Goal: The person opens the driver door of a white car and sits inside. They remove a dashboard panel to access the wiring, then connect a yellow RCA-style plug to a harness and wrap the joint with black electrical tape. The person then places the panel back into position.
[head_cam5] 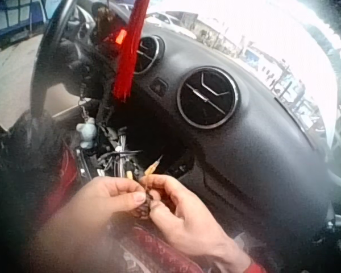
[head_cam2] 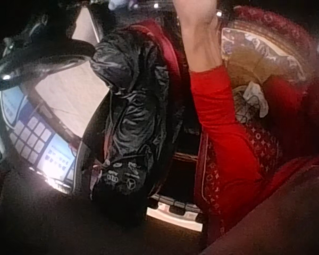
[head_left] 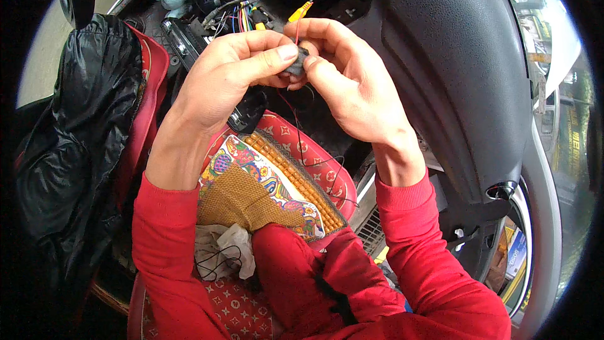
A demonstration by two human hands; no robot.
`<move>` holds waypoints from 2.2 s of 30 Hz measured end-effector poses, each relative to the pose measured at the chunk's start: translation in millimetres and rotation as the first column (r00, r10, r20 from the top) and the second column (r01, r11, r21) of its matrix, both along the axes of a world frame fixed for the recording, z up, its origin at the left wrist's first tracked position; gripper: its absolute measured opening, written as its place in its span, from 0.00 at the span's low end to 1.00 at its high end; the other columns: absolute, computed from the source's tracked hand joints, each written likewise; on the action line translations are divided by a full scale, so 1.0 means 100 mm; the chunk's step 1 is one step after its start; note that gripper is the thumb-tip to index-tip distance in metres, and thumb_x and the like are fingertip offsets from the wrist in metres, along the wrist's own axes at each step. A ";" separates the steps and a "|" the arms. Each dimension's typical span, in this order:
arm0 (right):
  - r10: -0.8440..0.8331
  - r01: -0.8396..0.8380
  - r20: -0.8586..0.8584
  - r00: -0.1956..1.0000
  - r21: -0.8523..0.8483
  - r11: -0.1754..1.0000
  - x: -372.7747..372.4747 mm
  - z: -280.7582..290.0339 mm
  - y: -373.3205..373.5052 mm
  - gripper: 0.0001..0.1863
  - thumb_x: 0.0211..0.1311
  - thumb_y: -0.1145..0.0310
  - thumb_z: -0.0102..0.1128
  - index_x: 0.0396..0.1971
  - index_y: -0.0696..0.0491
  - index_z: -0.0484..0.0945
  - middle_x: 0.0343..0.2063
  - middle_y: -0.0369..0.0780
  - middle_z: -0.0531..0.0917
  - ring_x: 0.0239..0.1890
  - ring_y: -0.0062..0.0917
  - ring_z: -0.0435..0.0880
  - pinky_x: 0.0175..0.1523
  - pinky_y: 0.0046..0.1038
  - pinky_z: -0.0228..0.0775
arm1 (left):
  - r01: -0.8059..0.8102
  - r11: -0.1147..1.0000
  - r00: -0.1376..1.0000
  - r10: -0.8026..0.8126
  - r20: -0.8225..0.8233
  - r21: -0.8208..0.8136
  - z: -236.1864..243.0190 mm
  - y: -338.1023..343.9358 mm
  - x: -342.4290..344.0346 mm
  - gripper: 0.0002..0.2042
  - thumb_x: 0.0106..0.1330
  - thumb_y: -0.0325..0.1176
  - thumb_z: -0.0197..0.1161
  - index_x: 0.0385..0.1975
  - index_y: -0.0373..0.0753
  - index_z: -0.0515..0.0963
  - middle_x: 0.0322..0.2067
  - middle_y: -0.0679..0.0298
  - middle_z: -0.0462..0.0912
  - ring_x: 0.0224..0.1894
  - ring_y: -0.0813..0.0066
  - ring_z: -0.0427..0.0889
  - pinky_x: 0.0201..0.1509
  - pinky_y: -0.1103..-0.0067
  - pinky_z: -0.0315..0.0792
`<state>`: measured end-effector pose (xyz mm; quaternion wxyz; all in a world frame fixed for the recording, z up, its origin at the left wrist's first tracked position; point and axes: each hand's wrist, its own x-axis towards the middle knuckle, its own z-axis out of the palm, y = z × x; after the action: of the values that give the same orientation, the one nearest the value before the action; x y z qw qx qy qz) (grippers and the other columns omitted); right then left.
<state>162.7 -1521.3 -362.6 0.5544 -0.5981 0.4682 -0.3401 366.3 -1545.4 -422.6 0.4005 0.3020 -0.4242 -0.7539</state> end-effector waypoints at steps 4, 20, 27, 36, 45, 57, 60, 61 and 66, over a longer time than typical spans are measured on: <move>-0.011 0.007 0.102 0.995 0.039 0.999 -0.02 -0.04 -0.01 0.19 0.82 0.71 0.57 0.66 0.63 0.75 0.50 0.39 0.86 0.50 0.20 0.84 0.59 0.27 0.80 | -0.009 0.999 0.998 0.011 -0.056 0.039 0.00 0.01 0.01 0.14 0.80 0.37 0.67 0.52 0.30 0.86 0.44 0.60 0.91 0.44 0.73 0.92 0.55 0.78 0.85; -0.024 0.033 -0.116 0.993 0.074 0.997 -0.08 -0.02 0.07 0.13 0.78 0.66 0.69 0.47 0.61 0.81 0.38 0.37 0.87 0.38 0.18 0.88 0.48 0.23 0.83 | 0.077 0.997 0.990 -0.075 -0.121 0.020 -0.11 0.02 0.09 0.13 0.81 0.32 0.66 0.56 0.31 0.82 0.46 0.61 0.89 0.49 0.74 0.90 0.59 0.77 0.85; -0.036 0.018 0.112 0.993 0.158 0.987 -0.06 -0.09 0.00 0.10 0.80 0.69 0.66 0.47 0.61 0.79 0.38 0.40 0.87 0.39 0.22 0.90 0.48 0.26 0.88 | 0.111 0.993 0.978 -0.117 -0.173 -0.043 -0.17 -0.05 0.08 0.11 0.82 0.31 0.64 0.55 0.31 0.81 0.45 0.62 0.88 0.47 0.76 0.89 0.58 0.78 0.84; -0.082 0.062 0.111 0.990 0.176 0.982 -0.04 -0.07 0.00 0.10 0.79 0.69 0.67 0.49 0.61 0.80 0.38 0.39 0.87 0.37 0.21 0.90 0.47 0.26 0.89 | 0.040 0.999 0.975 -0.045 -0.219 -0.025 -0.25 0.01 0.06 0.13 0.85 0.32 0.59 0.61 0.33 0.80 0.51 0.59 0.89 0.49 0.72 0.90 0.59 0.72 0.85; -0.119 0.121 -0.022 0.993 0.155 0.980 0.00 0.03 0.11 0.11 0.76 0.69 0.69 0.49 0.61 0.85 0.38 0.38 0.89 0.37 0.20 0.89 0.48 0.25 0.85 | -0.074 0.997 0.992 0.072 -0.100 -0.021 -0.11 0.14 0.03 0.14 0.81 0.35 0.66 0.56 0.32 0.83 0.46 0.64 0.90 0.47 0.79 0.89 0.57 0.78 0.84; -0.218 0.214 0.062 0.974 0.058 0.975 0.03 -0.06 0.13 0.10 0.75 0.73 0.67 0.49 0.63 0.86 0.42 0.39 0.90 0.45 0.20 0.88 0.56 0.24 0.81 | 0.008 0.997 1.000 -0.009 -0.015 -0.078 -0.04 -0.04 0.02 0.12 0.78 0.36 0.70 0.51 0.34 0.87 0.41 0.67 0.91 0.43 0.80 0.88 0.51 0.82 0.81; -0.238 0.232 0.089 0.967 0.071 0.970 0.04 -0.08 0.13 0.11 0.75 0.73 0.67 0.49 0.64 0.86 0.43 0.40 0.90 0.45 0.21 0.89 0.57 0.25 0.81 | 0.001 0.996 0.998 -0.006 -0.058 -0.090 -0.07 -0.05 0.01 0.12 0.79 0.35 0.69 0.52 0.34 0.87 0.42 0.67 0.91 0.43 0.81 0.88 0.52 0.82 0.81; -0.245 0.236 0.112 0.963 0.086 0.968 0.05 -0.08 0.12 0.11 0.75 0.73 0.67 0.50 0.64 0.86 0.43 0.40 0.90 0.45 0.22 0.89 0.57 0.26 0.82 | -0.012 0.997 0.998 0.006 -0.069 -0.082 -0.08 -0.05 0.01 0.12 0.79 0.35 0.69 0.52 0.34 0.87 0.42 0.67 0.91 0.44 0.81 0.88 0.52 0.82 0.81; -0.248 0.235 0.154 0.956 0.101 0.967 0.06 -0.08 0.11 0.12 0.76 0.72 0.67 0.50 0.64 0.86 0.43 0.41 0.91 0.44 0.23 0.90 0.58 0.27 0.83 | -0.035 0.998 0.995 0.030 -0.100 -0.056 -0.11 -0.03 0.00 0.12 0.80 0.35 0.68 0.53 0.34 0.87 0.43 0.67 0.91 0.44 0.81 0.88 0.53 0.81 0.81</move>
<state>168.7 -1510.8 -370.2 0.5696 -0.4831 0.5037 -0.4341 366.1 -1548.0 -433.6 0.4417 0.2597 -0.4205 -0.7488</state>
